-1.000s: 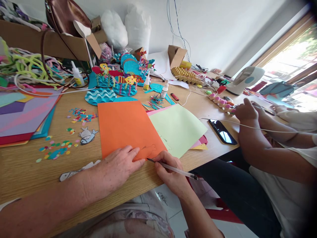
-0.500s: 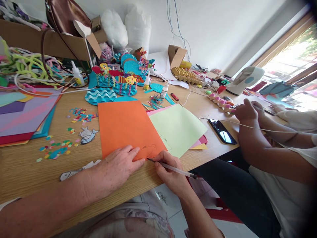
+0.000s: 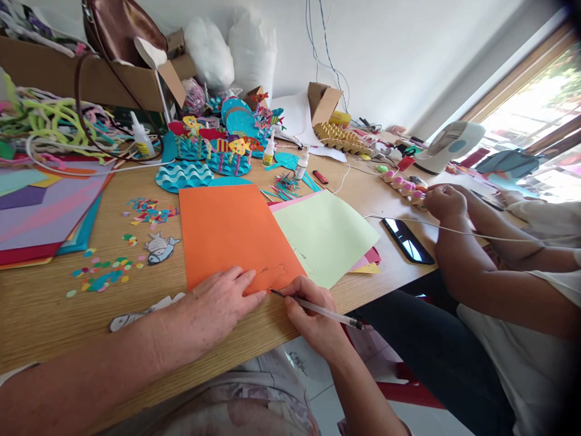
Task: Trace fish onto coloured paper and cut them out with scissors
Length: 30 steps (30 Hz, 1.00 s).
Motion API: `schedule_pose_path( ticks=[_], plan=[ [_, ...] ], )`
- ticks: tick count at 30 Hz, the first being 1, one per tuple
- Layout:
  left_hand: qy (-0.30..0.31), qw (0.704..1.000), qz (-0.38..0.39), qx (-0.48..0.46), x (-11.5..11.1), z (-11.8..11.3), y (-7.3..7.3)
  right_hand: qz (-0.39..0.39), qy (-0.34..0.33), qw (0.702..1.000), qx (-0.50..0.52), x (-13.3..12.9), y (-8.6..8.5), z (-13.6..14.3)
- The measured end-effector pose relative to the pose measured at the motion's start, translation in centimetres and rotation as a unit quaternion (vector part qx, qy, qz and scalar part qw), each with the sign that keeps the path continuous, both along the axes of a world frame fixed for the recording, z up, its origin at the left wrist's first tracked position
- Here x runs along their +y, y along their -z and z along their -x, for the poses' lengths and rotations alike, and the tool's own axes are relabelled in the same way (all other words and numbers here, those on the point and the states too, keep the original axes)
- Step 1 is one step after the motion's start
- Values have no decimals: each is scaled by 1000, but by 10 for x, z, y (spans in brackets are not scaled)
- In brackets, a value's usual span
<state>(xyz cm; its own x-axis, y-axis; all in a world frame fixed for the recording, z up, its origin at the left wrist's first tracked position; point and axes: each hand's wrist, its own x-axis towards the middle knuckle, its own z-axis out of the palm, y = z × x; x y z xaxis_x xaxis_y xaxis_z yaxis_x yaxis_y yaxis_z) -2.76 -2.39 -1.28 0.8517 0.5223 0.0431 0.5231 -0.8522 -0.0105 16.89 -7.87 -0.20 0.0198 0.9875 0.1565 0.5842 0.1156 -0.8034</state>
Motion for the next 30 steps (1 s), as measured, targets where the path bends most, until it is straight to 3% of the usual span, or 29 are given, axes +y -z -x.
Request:
schedule_pose_path(
  ticks=[15, 30],
  plan=[
    [-10, 1000, 12, 18, -4, -3, -12, -16, -4, 1000, 3, 0, 2, -2],
    [-9, 1000, 0, 16, -4, -2, -9, -19, -4, 1000, -7, -1, 3, -2]
  ],
)
